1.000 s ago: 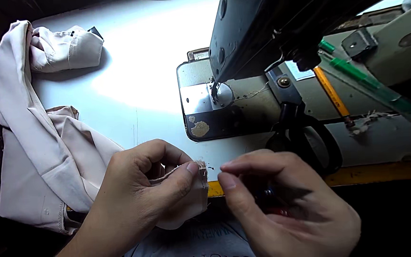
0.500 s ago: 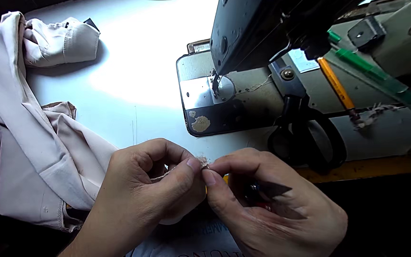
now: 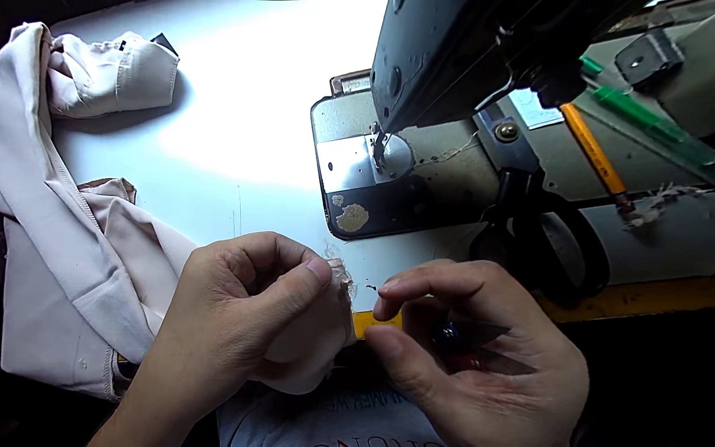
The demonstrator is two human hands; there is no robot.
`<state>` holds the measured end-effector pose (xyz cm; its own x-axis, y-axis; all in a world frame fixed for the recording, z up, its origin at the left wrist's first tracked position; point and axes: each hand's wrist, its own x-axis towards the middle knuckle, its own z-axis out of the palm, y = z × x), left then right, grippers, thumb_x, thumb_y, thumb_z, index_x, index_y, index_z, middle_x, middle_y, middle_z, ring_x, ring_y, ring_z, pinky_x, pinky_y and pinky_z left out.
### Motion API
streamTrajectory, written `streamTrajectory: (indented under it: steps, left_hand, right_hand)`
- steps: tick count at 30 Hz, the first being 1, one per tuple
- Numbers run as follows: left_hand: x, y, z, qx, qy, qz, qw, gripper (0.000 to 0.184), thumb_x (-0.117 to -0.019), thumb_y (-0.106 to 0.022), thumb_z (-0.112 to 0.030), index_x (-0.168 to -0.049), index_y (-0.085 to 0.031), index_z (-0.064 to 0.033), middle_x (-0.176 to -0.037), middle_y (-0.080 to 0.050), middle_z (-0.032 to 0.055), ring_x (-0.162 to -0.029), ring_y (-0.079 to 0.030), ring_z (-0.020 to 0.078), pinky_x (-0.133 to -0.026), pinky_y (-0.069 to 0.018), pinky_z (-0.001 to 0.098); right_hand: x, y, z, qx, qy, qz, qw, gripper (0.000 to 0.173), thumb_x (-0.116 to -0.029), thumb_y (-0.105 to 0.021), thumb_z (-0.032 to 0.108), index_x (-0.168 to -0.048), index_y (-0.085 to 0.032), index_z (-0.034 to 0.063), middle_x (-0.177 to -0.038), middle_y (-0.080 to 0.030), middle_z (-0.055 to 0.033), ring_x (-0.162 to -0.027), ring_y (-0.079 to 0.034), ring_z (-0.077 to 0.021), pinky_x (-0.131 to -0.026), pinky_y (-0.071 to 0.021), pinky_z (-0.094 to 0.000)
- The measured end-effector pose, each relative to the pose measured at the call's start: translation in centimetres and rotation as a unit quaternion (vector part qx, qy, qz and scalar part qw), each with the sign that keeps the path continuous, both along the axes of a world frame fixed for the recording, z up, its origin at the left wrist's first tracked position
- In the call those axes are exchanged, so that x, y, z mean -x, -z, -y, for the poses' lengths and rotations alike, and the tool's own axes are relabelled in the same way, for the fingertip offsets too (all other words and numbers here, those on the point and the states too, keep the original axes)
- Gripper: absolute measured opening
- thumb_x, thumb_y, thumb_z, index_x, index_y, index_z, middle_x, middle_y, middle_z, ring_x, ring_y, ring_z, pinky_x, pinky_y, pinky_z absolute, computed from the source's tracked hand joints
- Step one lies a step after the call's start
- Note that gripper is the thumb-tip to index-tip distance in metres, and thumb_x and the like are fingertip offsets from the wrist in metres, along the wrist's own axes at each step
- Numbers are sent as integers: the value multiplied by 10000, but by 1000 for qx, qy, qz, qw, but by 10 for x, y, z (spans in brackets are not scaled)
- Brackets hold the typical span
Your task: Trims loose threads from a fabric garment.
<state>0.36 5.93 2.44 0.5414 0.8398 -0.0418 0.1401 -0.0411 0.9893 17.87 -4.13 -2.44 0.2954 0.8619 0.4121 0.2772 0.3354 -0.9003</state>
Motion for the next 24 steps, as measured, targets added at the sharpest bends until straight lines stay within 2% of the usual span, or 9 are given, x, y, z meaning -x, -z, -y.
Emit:
streamTrajectory:
  steps: [3,7,9,12,15,19,20,24]
  left_hand:
    - [-1,0,1,5,-1,7,1000,112,-980,-641,-116,-937,-731,-65,-723,-666,37,-607,-635,77,-544,-549,188]
    - [-2,1,2,2,-5,16,1000,102,-977,-651,-113,-952,-735,-59,-735,-668,37,-618,-632,77,-554,-545,183]
    - [-1,1,2,4,-13,16,1000,115,-980,-641,-116,-954,-738,-61,-743,-671,40,-627,-636,80,-563,-548,185]
    - [2,2,1,16,-18,26,999,135,-990,-626,-121,-957,-740,-57,-749,-675,49,-636,-645,85,-572,-558,196]
    - [4,4,0,26,-19,35,999,144,-996,-618,-122,-966,-741,-54,-755,-679,60,-643,-652,92,-581,-564,205]
    - [4,5,-1,36,-20,38,998,151,-996,-617,-126,-967,-747,-56,-758,-682,64,-653,-658,94,-590,-569,211]
    - [5,4,-1,36,-18,37,999,151,-994,-618,-130,-967,-748,-57,-763,-686,65,-658,-664,96,-595,-575,214]
    - [5,4,0,32,-21,40,998,146,-991,-631,-136,-953,-750,-61,-740,-672,51,-631,-639,78,-572,-552,193]
  right_hand:
    - [5,-7,-8,-20,25,47,998,344,-872,-827,275,-1099,-655,82,-934,-640,58,-695,-521,61,-557,-423,-67]
    - [12,-9,-21,-46,41,69,996,121,-890,-759,94,-976,-708,25,-871,-642,19,-685,-538,35,-562,-442,-90]
    - [12,-10,-22,-38,36,54,997,77,-903,-723,55,-974,-712,28,-867,-639,26,-673,-531,40,-545,-435,-85]
    - [8,-10,-20,-20,24,27,999,81,-912,-720,74,-989,-704,59,-875,-647,50,-678,-552,38,-549,-462,-87]
    - [5,-7,-19,-23,18,3,1000,85,-918,-716,80,-1000,-697,75,-880,-645,54,-658,-523,39,-532,-424,-87]
    - [7,-6,-20,-42,9,43,998,168,-900,-764,124,-1027,-682,51,-939,-644,30,-696,-547,43,-564,-475,-80]
    - [8,-6,-21,-44,10,56,997,186,-898,-778,143,-1028,-686,47,-941,-644,28,-698,-538,46,-568,-456,-80]
    - [11,-7,-27,-47,12,50,998,92,-904,-736,64,-978,-693,31,-901,-653,20,-700,-568,32,-565,-479,-87]
